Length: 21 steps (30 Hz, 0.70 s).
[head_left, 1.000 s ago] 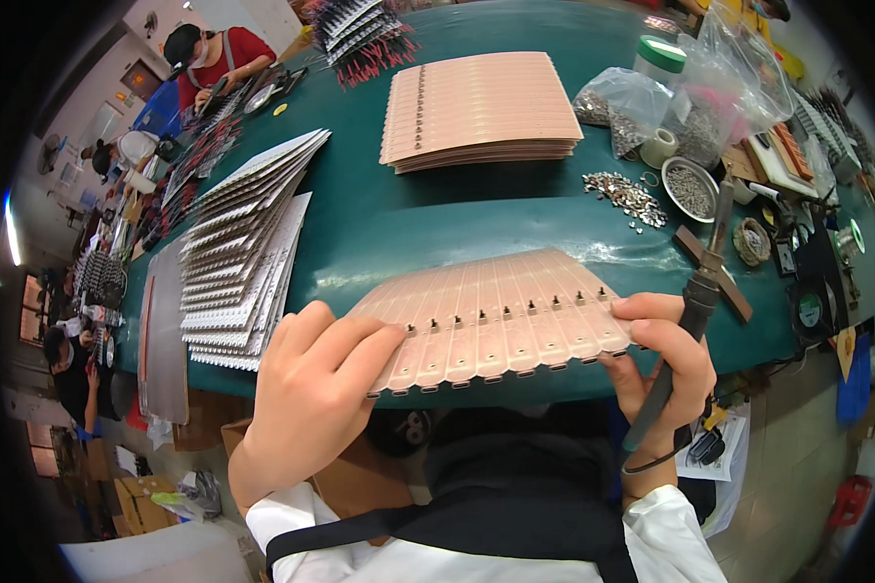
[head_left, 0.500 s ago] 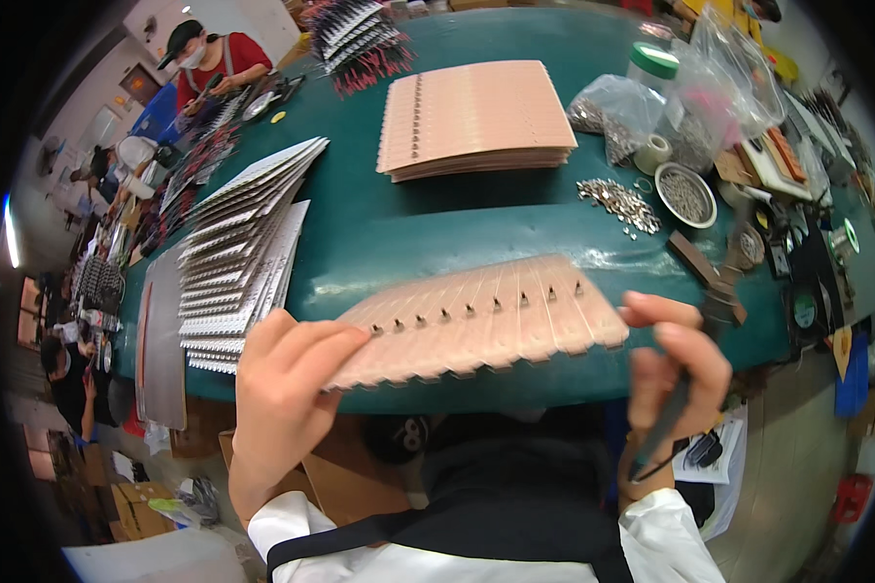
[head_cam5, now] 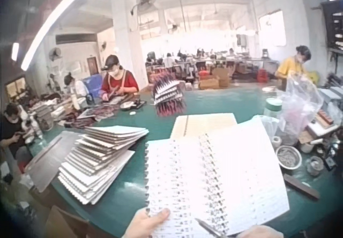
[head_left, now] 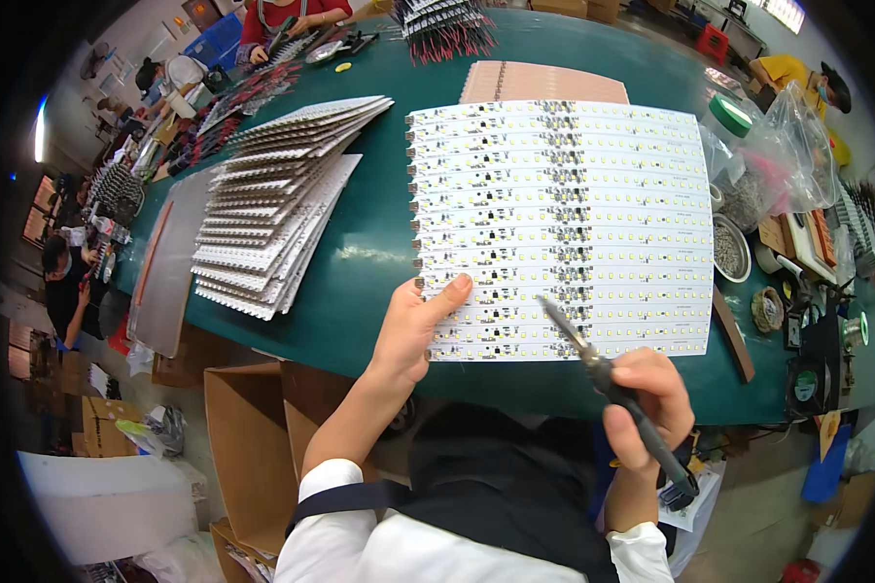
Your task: The person picks up circuit board panels, turns them over on the table, and solders the components along the edge using a soldering iron.
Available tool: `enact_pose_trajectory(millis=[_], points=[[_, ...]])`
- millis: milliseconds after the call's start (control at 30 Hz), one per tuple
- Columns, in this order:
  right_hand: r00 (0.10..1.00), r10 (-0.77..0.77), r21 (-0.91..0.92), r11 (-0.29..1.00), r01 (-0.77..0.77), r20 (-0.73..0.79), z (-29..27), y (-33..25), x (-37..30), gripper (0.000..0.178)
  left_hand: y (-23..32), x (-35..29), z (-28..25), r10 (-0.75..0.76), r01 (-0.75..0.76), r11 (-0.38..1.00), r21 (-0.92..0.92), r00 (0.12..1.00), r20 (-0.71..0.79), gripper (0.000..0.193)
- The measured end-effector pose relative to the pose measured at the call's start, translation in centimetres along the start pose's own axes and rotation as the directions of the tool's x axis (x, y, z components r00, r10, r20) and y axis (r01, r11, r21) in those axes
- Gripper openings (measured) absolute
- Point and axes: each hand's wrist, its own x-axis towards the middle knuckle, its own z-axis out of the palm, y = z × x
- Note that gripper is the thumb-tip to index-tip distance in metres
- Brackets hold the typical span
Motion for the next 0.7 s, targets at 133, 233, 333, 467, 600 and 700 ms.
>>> enact_pose_trajectory(millis=[133, 233, 333, 467, 600, 700], points=[[0.996, 0.022, -0.147, 0.989, -0.01, 0.082, 0.8, 0.4, 0.6, 0.027, -1.5, 0.3, 0.1, -0.054, 0.054, 0.998, 0.038, 0.999, 0.004, 0.03], [0.994, 0.047, -0.169, 0.985, -0.03, 0.095, 1.1, 0.9, 0.5, 0.026, -1.6, 0.1, 0.5, -0.077, 0.076, 0.997, 0.028, 0.996, 0.042, 0.031], [0.993, 0.068, -0.173, 0.984, -0.05, 0.098, 1.2, 1.3, 0.3, 0.026, -1.5, -0.1, 0.9, -0.079, 0.077, 0.996, 0.043, 0.996, 0.036, 0.031], [0.992, 0.079, -0.188, 0.98, -0.059, 0.103, 1.1, 1.4, 0.3, 0.027, -1.6, -0.3, 1.2, -0.068, 0.066, 0.997, 0.043, 0.996, 0.05, 0.032], [0.994, 0.055, -0.176, 0.984, -0.038, 0.093, 1.1, 1.6, 0.4, 0.027, -1.7, -0.3, 1.2, -0.056, 0.054, 0.998, 0.045, 0.997, 0.051, 0.032], [0.994, 0.055, -0.181, 0.983, -0.038, 0.093, 0.9, 1.6, 0.6, 0.027, -1.5, -0.2, 1.3, -0.052, 0.05, 0.998, 0.04, 0.997, 0.058, 0.032]])
